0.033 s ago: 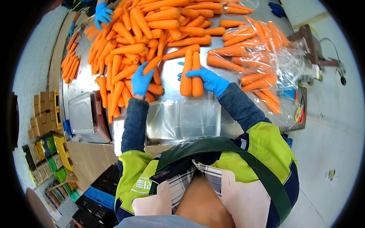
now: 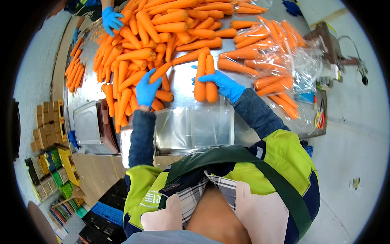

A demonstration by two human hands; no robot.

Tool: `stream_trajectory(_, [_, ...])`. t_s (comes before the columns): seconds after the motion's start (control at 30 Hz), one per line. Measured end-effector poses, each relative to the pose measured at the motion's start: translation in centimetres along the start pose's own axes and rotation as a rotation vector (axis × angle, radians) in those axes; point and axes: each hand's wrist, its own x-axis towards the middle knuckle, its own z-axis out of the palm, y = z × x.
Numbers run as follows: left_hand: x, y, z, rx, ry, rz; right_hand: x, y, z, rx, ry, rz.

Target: The person sorts carrots into plastic bags by weight, placing them on a digital scale and then into bags on a metal table.

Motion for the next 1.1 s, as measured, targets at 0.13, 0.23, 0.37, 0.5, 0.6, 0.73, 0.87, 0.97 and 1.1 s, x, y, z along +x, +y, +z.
stream_trajectory(0.13, [-4.7, 7.2, -3.7, -0.231, -0.292, -0.072, -4.4, -1.5, -0.6, -0.215, 0.097, -0.019])
stream_trajectory(0.23, [-7.7, 11.2, -2.0, -0.29, -0.506, -0.173, -7.3, -1.1, 0.8, -0.222, 0.052, 0.003])
stream_trajectory(0.37, [-11.3, 13.2, 3.0, -0.262, -0.666, -0.19, -10.3, 1.8, 0.5, -0.196, 0.007, 0.127])
stream_trajectory(0.5, [-15.5, 10.7, 8.0, -0.353, -0.708, -0.306, -15.3, 5.1, -2.3, -0.27, -0.08, 0.339])
stream_trajectory(0.6, [-18.6, 11.0, 12.2, -0.277, -0.719, -0.504, -20.2, 6.9, -2.6, -0.325, -0.117, 0.41])
stream_trajectory(0.73, [-20.7, 9.9, 15.4, -0.77, -1.002, -0.484, -24.8, 5.8, -4.0, -0.075, -0.063, 0.452])
stream_trajectory(0.87, [-20.9, 10.7, 16.8, -0.68, -0.975, -0.48, -26.8, 5.4, -13.0, -0.512, 0.307, 0.154])
stream_trajectory(0.97, [-21.1, 10.8, 18.1, -0.754, -0.957, -0.449, -27.5, 3.4, -9.2, -0.404, 0.16, 0.151])
stream_trajectory(1.1, [-20.0, 12.4, 18.6, -0.764, -0.927, -0.401, -25.6, 5.8, -6.6, -0.066, 0.015, 0.224])
